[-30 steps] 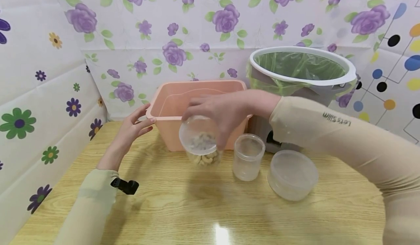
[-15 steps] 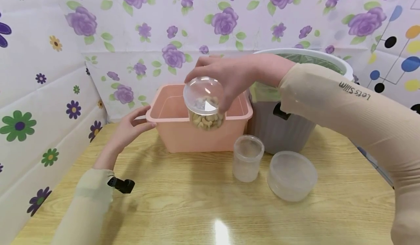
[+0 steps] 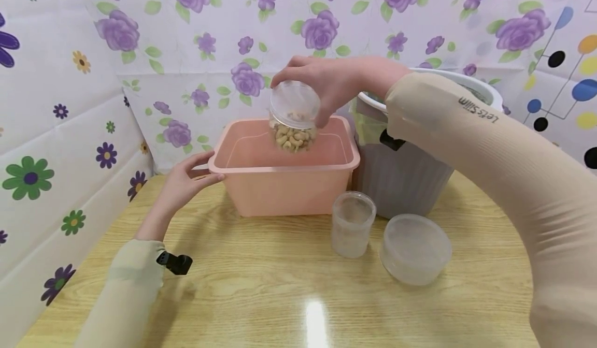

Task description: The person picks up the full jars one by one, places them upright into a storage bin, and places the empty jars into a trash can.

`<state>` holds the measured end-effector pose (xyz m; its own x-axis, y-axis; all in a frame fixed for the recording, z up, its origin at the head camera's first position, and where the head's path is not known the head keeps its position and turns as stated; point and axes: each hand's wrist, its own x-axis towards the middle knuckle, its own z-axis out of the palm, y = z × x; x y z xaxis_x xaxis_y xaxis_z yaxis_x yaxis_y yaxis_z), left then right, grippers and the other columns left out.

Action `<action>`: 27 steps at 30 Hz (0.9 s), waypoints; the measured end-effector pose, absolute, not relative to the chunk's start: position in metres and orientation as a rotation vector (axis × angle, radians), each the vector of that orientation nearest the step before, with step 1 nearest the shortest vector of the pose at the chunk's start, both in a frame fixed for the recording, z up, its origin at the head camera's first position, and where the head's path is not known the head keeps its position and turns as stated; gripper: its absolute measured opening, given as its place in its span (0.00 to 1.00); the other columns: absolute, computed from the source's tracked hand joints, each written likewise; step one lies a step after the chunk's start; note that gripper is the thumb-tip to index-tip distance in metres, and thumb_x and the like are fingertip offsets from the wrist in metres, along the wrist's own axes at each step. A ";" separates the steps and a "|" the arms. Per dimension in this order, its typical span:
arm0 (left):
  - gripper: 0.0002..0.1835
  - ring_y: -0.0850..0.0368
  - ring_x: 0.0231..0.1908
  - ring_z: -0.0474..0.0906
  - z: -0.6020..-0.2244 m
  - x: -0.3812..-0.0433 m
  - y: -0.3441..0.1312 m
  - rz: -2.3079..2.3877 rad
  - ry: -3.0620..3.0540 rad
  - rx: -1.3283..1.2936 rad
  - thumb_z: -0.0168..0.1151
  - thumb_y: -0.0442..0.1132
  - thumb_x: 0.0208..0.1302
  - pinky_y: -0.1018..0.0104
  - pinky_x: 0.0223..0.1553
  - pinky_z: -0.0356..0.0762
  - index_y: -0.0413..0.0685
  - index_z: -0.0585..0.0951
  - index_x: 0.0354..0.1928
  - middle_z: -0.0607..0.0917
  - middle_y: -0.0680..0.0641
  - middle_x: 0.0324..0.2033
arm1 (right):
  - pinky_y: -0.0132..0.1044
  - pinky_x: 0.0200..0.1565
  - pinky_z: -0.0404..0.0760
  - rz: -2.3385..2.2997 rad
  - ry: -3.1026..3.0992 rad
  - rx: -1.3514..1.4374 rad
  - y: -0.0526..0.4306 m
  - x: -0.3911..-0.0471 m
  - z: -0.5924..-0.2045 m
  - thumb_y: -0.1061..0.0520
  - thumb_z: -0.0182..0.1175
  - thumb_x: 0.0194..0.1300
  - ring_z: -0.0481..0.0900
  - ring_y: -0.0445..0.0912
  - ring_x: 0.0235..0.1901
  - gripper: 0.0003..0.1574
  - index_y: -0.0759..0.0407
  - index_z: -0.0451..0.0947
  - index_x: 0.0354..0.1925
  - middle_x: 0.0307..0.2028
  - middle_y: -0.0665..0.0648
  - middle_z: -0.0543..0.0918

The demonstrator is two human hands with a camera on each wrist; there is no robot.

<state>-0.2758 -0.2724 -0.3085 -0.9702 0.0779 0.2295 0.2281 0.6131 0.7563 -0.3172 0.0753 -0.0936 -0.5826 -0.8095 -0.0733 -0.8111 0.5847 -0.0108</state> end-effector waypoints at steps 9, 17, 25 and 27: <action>0.42 0.40 0.62 0.76 -0.309 -0.273 -0.273 -1.326 -2.644 -0.205 0.69 0.57 0.60 0.44 0.61 0.77 0.60 0.64 0.74 0.73 0.40 0.68 | 0.46 0.49 0.79 0.036 2.719 -1.291 0.062 -0.349 -0.107 0.62 0.70 0.44 0.58 0.53 0.69 0.66 0.30 0.51 0.75 0.77 0.51 0.51; 0.43 0.39 0.61 0.77 -0.310 -0.274 -0.275 -1.315 -2.648 -0.203 0.68 0.59 0.59 0.43 0.61 0.76 0.62 0.64 0.74 0.74 0.40 0.67 | 0.41 0.47 0.76 0.085 2.677 -1.214 0.047 -0.374 -0.129 0.64 0.66 0.47 0.59 0.50 0.66 0.64 0.24 0.52 0.73 0.77 0.44 0.52; 0.41 0.42 0.60 0.79 -0.311 -0.276 -0.272 -1.342 -2.640 -0.184 0.68 0.59 0.59 0.47 0.60 0.78 0.66 0.65 0.73 0.75 0.42 0.66 | 0.43 0.45 0.73 0.216 2.626 -1.182 0.033 -0.395 -0.154 0.67 0.62 0.44 0.55 0.51 0.72 0.65 0.25 0.52 0.74 0.77 0.43 0.49; 0.40 0.43 0.59 0.79 -0.312 -0.277 -0.271 -1.349 -2.632 -0.176 0.69 0.58 0.59 0.49 0.59 0.79 0.66 0.66 0.73 0.76 0.42 0.65 | 0.44 0.48 0.71 0.185 2.619 -1.180 0.031 -0.401 -0.161 0.67 0.62 0.44 0.53 0.51 0.73 0.65 0.26 0.52 0.74 0.78 0.44 0.48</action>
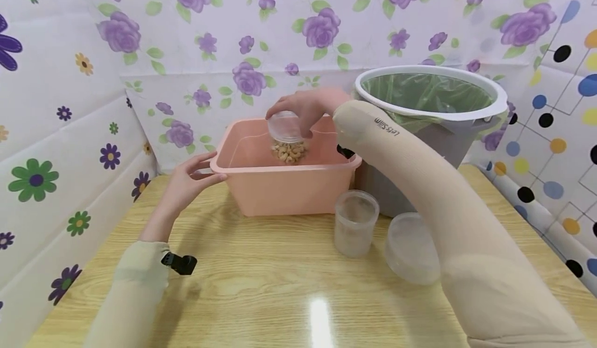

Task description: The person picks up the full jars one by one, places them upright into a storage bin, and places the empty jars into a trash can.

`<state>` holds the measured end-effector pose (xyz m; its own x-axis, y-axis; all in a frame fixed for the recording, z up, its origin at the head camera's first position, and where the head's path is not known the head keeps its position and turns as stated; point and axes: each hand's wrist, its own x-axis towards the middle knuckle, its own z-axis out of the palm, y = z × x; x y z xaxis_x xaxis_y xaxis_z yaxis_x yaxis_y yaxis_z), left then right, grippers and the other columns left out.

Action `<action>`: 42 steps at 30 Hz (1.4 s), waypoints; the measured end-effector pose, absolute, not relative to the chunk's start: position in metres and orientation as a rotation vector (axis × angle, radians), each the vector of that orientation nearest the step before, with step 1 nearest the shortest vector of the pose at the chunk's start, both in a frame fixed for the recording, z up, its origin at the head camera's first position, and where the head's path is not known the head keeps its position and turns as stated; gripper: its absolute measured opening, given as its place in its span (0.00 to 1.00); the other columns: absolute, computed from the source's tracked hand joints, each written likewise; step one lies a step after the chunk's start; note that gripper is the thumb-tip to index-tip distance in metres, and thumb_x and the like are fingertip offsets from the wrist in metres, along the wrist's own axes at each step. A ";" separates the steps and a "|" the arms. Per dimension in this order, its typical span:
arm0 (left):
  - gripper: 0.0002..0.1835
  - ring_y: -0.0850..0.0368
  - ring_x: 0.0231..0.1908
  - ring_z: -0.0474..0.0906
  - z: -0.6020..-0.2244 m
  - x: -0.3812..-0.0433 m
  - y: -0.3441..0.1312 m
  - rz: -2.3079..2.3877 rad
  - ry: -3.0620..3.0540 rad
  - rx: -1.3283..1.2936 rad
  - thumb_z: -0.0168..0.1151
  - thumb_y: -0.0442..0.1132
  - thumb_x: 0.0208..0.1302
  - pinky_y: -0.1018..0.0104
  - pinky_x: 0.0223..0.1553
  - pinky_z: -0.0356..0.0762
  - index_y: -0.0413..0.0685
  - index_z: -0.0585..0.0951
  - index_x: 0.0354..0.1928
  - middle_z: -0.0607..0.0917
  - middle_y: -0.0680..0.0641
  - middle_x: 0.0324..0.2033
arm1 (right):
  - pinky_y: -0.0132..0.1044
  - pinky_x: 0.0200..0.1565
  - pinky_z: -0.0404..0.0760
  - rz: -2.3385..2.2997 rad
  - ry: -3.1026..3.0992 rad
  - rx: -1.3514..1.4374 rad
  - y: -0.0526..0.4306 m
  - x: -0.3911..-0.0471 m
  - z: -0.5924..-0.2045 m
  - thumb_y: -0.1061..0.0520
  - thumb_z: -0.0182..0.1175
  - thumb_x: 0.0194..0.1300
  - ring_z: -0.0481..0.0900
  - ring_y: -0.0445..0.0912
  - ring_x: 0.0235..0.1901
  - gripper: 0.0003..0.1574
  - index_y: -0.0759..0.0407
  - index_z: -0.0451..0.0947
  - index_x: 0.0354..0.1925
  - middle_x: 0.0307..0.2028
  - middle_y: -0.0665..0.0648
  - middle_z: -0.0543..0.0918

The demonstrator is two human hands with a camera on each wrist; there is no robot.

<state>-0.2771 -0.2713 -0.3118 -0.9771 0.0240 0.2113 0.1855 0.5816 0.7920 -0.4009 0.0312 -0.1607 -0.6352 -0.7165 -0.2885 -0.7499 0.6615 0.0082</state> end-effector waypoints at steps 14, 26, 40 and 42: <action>0.40 0.50 0.54 0.82 -0.313 -0.277 -0.267 -1.477 -2.594 -0.220 0.69 0.52 0.61 0.65 0.51 0.84 0.60 0.65 0.74 0.75 0.40 0.66 | 0.39 0.36 0.69 0.006 2.608 -1.097 0.035 -0.427 -0.196 0.72 0.61 0.42 0.61 0.51 0.61 0.66 0.22 0.56 0.71 0.77 0.43 0.52; 0.37 0.69 0.47 0.84 -0.327 -0.284 -0.269 -1.873 -2.396 -0.333 0.66 0.41 0.66 0.66 0.50 0.84 0.55 0.61 0.74 0.70 0.32 0.66 | 0.36 0.30 0.68 -0.051 2.558 -1.011 0.035 -0.429 -0.198 0.72 0.63 0.47 0.57 0.51 0.64 0.64 0.26 0.55 0.73 0.79 0.46 0.44; 0.36 0.66 0.50 0.83 -0.335 -0.288 -0.272 -1.925 -2.332 -0.401 0.62 0.40 0.69 0.67 0.51 0.84 0.55 0.58 0.74 0.67 0.31 0.68 | 0.34 0.31 0.68 0.000 2.573 -1.034 0.029 -0.426 -0.196 0.71 0.63 0.45 0.57 0.50 0.64 0.64 0.25 0.56 0.72 0.79 0.46 0.45; 0.36 0.61 0.57 0.79 -0.332 -0.287 -0.271 -1.885 -2.370 -0.373 0.60 0.43 0.70 0.67 0.53 0.82 0.57 0.56 0.76 0.62 0.34 0.72 | 0.35 0.33 0.69 0.003 2.575 -1.023 0.029 -0.425 -0.196 0.71 0.63 0.45 0.57 0.50 0.64 0.64 0.25 0.56 0.72 0.79 0.45 0.46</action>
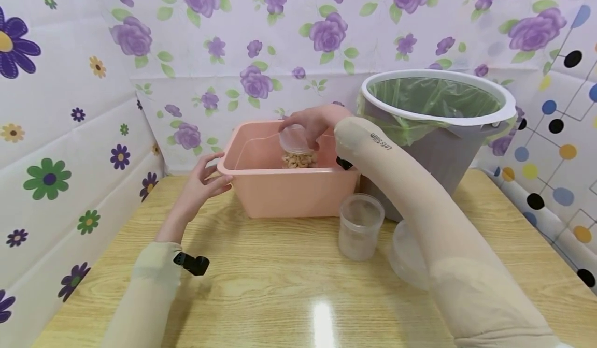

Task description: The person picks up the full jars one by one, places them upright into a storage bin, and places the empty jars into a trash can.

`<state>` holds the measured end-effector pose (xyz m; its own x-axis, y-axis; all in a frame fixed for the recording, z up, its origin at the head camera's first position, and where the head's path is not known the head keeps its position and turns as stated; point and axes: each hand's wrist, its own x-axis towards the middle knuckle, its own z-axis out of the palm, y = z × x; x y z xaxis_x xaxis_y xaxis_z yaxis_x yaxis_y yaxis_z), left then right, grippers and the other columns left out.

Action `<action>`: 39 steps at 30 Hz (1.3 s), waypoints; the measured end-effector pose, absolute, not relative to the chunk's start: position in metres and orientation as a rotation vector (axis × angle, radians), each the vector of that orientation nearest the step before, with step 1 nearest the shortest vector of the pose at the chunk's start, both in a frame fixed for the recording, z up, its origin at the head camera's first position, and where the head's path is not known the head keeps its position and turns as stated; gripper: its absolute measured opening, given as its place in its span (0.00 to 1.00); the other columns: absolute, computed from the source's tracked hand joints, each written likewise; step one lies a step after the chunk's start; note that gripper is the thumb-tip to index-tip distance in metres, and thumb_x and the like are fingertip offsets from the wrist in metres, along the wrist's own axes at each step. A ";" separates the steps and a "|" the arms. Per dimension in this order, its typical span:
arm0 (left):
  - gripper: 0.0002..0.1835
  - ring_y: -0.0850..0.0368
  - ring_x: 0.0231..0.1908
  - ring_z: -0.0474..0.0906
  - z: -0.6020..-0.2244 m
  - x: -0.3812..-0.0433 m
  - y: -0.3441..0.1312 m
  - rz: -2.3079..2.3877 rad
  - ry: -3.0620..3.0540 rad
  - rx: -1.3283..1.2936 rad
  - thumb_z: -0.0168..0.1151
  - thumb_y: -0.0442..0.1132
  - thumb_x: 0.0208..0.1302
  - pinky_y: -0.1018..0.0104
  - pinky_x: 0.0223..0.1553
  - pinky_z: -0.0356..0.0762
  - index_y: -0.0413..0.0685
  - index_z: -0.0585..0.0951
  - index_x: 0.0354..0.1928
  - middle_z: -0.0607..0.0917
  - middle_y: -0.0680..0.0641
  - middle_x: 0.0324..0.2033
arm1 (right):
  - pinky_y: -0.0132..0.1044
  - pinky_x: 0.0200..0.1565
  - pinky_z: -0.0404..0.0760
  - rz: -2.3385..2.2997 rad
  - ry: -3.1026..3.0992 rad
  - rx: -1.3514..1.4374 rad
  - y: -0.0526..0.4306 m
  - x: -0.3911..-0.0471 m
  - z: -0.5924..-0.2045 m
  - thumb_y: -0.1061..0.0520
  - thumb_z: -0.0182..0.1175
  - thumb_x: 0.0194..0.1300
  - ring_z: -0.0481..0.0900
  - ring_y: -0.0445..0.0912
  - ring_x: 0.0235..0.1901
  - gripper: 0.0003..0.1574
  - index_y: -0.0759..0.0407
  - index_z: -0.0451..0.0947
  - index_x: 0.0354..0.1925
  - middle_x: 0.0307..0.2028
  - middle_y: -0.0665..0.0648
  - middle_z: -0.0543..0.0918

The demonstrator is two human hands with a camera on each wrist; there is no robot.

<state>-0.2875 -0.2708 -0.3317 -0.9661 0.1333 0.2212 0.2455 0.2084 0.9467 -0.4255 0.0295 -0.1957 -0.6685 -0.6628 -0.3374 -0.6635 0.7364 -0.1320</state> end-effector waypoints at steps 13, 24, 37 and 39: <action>0.43 0.69 0.54 0.72 -0.320 -0.295 -0.259 -1.760 -2.474 -0.280 0.62 0.47 0.69 0.74 0.55 0.79 0.61 0.51 0.79 0.53 0.48 0.78 | 0.36 0.34 0.70 0.004 2.577 -1.066 0.032 -0.424 -0.193 0.72 0.62 0.44 0.59 0.50 0.63 0.64 0.27 0.56 0.72 0.78 0.46 0.48; 0.42 0.70 0.54 0.73 -0.319 -0.291 -0.262 -1.764 -2.495 -0.310 0.61 0.47 0.70 0.73 0.56 0.79 0.60 0.49 0.79 0.51 0.47 0.79 | 0.41 0.47 0.73 0.031 2.584 -1.061 0.030 -0.422 -0.194 0.71 0.63 0.46 0.54 0.49 0.70 0.65 0.24 0.55 0.72 0.79 0.46 0.44; 0.42 0.72 0.49 0.76 -0.316 -0.288 -0.264 -1.786 -2.475 -0.294 0.62 0.44 0.69 0.75 0.53 0.80 0.55 0.51 0.79 0.57 0.42 0.76 | 0.56 0.74 0.57 -0.028 2.599 -1.113 0.032 -0.416 -0.183 0.67 0.65 0.56 0.37 0.53 0.80 0.66 0.27 0.42 0.77 0.80 0.45 0.40; 0.42 0.73 0.49 0.76 -0.316 -0.287 -0.263 -1.787 -2.480 -0.291 0.62 0.45 0.69 0.75 0.53 0.80 0.55 0.51 0.79 0.58 0.41 0.75 | 0.53 0.73 0.60 -0.082 2.593 -1.120 0.034 -0.414 -0.182 0.66 0.66 0.56 0.38 0.51 0.80 0.66 0.27 0.43 0.77 0.80 0.44 0.40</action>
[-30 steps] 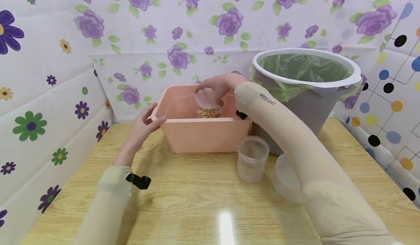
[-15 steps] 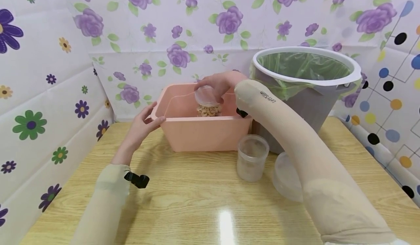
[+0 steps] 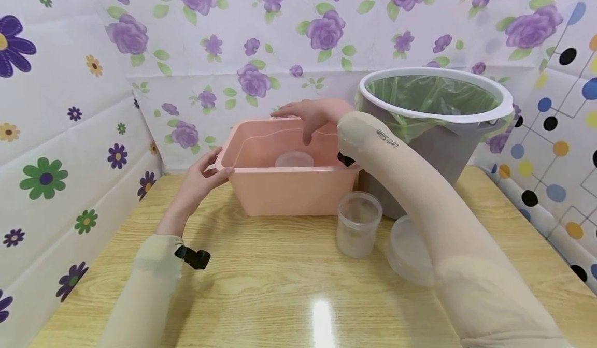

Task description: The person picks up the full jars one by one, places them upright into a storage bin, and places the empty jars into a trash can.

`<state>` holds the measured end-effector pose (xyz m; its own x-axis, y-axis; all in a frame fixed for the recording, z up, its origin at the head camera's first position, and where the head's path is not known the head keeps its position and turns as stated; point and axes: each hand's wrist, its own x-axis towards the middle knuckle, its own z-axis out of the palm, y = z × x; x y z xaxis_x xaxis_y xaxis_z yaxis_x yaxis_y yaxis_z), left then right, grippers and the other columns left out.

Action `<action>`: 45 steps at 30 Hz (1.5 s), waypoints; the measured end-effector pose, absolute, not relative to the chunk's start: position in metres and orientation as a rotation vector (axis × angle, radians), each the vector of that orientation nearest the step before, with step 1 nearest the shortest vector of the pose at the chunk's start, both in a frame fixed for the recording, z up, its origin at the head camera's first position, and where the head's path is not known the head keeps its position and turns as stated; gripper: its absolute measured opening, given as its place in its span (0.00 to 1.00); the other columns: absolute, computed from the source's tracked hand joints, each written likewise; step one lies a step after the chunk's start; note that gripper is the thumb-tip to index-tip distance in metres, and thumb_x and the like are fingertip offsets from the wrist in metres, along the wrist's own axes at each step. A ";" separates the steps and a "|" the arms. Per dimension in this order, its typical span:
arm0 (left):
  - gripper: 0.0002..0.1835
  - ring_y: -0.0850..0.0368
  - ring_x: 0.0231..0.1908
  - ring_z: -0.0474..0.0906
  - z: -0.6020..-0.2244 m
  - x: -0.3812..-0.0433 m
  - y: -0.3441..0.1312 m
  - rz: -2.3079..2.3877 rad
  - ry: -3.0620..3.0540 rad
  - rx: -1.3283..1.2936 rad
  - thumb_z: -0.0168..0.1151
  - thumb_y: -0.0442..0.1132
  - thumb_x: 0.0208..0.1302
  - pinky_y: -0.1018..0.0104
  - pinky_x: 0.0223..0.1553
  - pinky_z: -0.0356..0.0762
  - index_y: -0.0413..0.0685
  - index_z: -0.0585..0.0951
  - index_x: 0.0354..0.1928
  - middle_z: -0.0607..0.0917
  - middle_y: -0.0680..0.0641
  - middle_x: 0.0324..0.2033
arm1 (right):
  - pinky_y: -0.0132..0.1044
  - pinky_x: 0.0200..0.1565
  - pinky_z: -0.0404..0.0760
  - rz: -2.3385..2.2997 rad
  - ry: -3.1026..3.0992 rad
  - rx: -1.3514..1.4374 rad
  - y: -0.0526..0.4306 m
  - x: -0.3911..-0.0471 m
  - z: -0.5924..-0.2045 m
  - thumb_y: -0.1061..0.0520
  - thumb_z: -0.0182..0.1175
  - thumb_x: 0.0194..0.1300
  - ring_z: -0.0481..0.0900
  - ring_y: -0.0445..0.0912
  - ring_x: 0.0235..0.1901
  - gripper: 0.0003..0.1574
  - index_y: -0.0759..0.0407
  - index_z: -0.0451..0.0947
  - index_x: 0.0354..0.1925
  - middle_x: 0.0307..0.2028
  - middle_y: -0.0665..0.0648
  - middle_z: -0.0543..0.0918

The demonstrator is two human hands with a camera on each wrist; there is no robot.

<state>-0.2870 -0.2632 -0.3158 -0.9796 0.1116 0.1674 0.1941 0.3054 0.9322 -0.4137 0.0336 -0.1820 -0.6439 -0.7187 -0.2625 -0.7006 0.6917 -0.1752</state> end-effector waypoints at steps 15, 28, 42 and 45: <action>0.40 0.74 0.47 0.78 -0.319 -0.288 -0.264 -1.797 -2.446 -0.282 0.62 0.44 0.69 0.78 0.50 0.81 0.56 0.54 0.78 0.63 0.41 0.67 | 0.52 0.77 0.52 -0.294 2.615 -1.375 0.056 -0.377 -0.175 0.62 0.69 0.58 0.42 0.48 0.79 0.62 0.32 0.46 0.78 0.79 0.45 0.46; 0.41 0.74 0.47 0.79 -0.319 -0.289 -0.265 -1.803 -2.453 -0.278 0.62 0.44 0.69 0.77 0.50 0.81 0.56 0.54 0.78 0.66 0.45 0.62 | 0.56 0.75 0.56 -0.328 2.713 -1.578 0.093 -0.329 -0.170 0.52 0.68 0.61 0.46 0.51 0.79 0.55 0.36 0.50 0.77 0.79 0.50 0.50; 0.41 0.74 0.46 0.79 -0.319 -0.291 -0.266 -1.817 -2.444 -0.282 0.63 0.43 0.68 0.74 0.51 0.82 0.54 0.54 0.78 0.67 0.49 0.60 | 0.50 0.58 0.76 -0.771 2.945 -1.869 0.139 -0.286 -0.175 0.56 0.67 0.63 0.77 0.49 0.57 0.36 0.50 0.71 0.68 0.64 0.53 0.77; 0.41 0.74 0.46 0.80 -0.319 -0.292 -0.266 -1.824 -2.441 -0.278 0.63 0.43 0.68 0.73 0.51 0.82 0.54 0.54 0.78 0.67 0.47 0.61 | 0.47 0.59 0.76 -0.801 2.999 -1.929 0.150 -0.278 -0.175 0.59 0.68 0.61 0.76 0.49 0.60 0.35 0.51 0.73 0.66 0.63 0.52 0.79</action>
